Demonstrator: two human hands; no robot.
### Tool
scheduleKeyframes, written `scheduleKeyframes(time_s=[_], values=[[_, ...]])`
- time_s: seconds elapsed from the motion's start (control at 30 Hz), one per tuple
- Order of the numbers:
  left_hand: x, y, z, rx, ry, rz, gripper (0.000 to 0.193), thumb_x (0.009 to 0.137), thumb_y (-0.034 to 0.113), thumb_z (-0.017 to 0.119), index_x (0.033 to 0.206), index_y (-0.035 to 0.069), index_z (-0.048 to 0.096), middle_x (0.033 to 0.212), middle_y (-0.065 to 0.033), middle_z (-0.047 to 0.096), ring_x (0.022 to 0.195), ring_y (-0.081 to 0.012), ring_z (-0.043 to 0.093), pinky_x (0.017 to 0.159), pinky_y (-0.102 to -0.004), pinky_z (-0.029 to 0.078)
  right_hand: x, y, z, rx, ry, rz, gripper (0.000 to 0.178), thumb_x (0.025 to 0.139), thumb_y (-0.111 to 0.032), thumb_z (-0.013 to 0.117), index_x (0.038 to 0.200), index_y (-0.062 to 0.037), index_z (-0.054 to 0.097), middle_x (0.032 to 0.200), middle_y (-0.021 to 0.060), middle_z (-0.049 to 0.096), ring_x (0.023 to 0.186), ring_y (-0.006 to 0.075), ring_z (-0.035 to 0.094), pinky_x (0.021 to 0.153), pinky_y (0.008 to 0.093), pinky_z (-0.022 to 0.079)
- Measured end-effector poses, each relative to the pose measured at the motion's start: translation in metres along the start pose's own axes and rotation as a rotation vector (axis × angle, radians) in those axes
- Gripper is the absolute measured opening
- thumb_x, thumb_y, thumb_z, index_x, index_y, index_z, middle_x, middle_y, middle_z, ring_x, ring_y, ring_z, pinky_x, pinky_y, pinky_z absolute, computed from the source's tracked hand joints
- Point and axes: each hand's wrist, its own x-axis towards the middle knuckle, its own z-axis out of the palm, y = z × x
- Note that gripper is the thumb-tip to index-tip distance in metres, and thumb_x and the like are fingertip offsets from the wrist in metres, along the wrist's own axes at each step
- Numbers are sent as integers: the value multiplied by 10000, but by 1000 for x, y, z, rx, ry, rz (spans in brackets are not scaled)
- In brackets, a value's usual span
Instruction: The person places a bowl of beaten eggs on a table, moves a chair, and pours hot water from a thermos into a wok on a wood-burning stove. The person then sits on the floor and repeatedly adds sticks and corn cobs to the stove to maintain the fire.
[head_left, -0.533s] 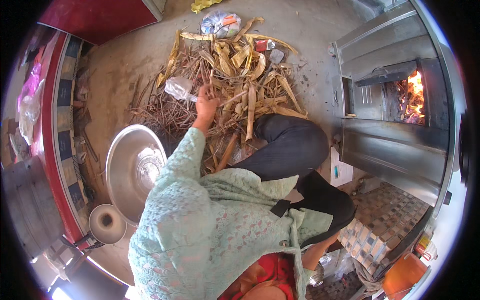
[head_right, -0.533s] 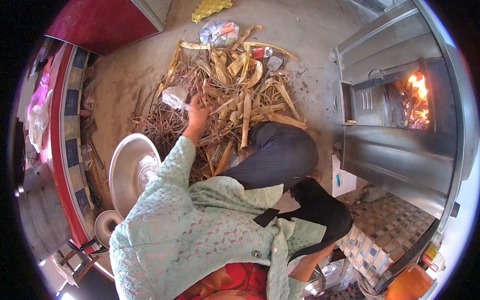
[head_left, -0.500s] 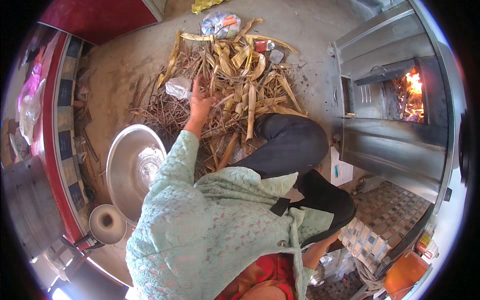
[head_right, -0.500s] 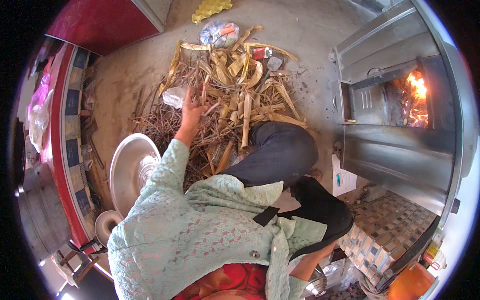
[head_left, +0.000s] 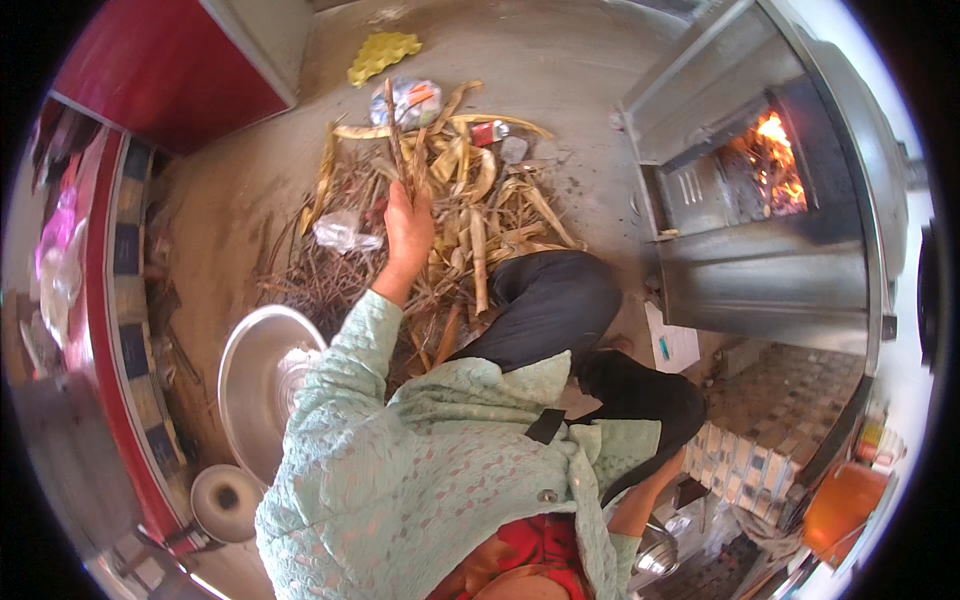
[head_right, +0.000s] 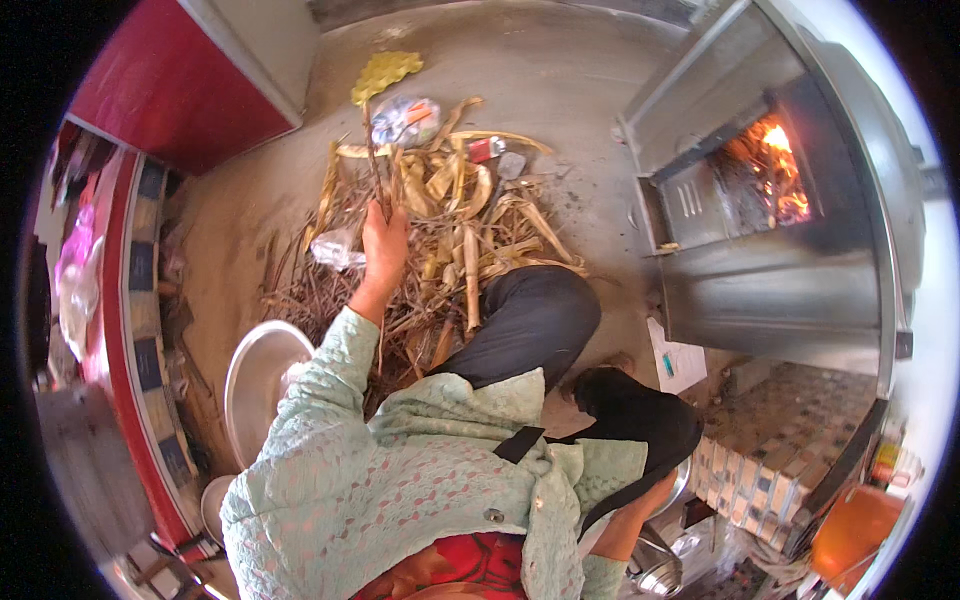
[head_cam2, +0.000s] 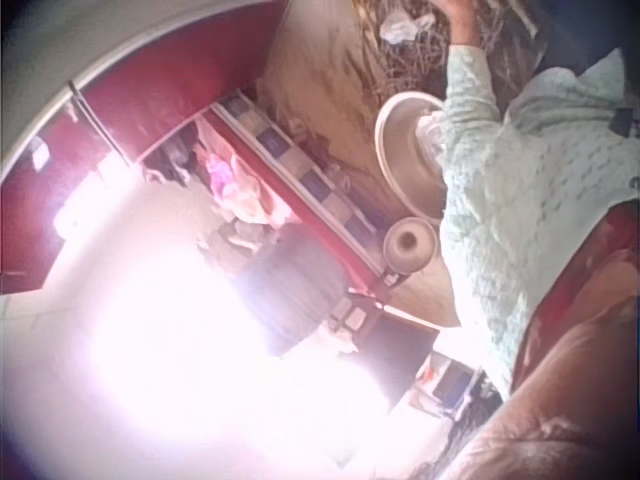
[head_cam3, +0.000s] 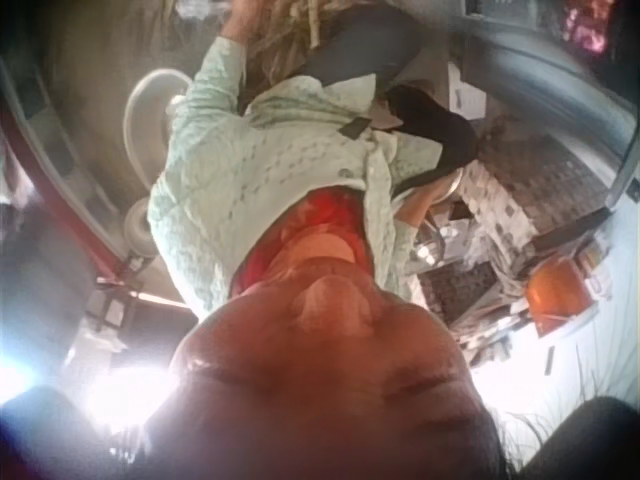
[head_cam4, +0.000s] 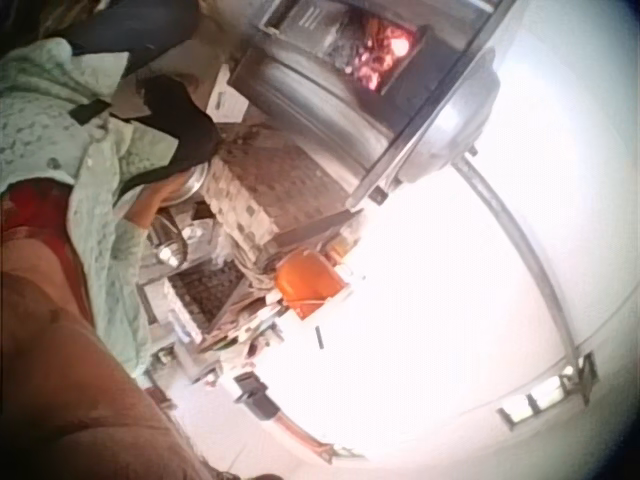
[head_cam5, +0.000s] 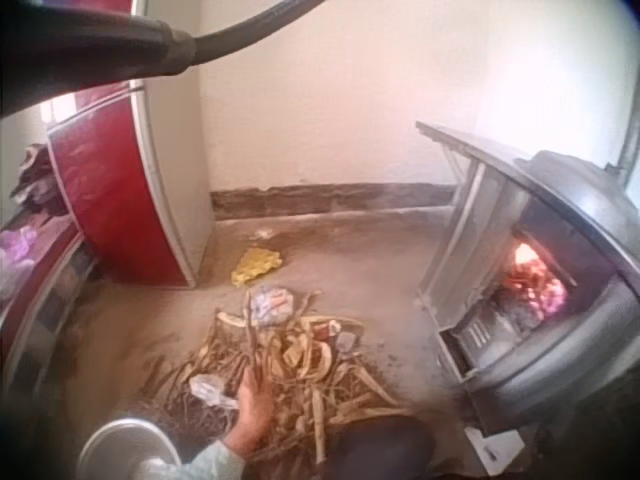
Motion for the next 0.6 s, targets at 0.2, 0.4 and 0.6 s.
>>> scheduleKeyframes(time_s=[0.2, 0.4, 0.6], values=[[-73, 27, 78, 89, -294, 144, 243, 869, 128, 525, 1052, -6, 437, 921, -265, 572, 854, -458, 538, 707, -486, 416, 9, 13, -16, 42, 29, -17, 372, 909, -371, 372, 983, -90, 604, 931, 22, 612, 845, 171, 577, 797, 292, 444], [-66, 49, 94, -244, -733, 253, 223, 874, 50, 503, 1080, -35, 491, 989, -183, 577, 936, -305, 554, 835, -348, 423, 6, 8, -8, 76, 49, 8, 354, 923, -375, 360, 977, -92, 566, 906, 11, 560, 853, 138, 530, 821, 278, 405], [-39, 121, 95, -215, -932, 529, 143, 880, 3, 504, 1015, 21, 546, 900, -42, 564, 892, -107, 492, 809, -247, 400, 14, 19, -16, 34, 58, -53, 372, 933, -369, 348, 1014, -70, 554, 983, 33, 555, 891, 161, 526, 832, 285, 402]])
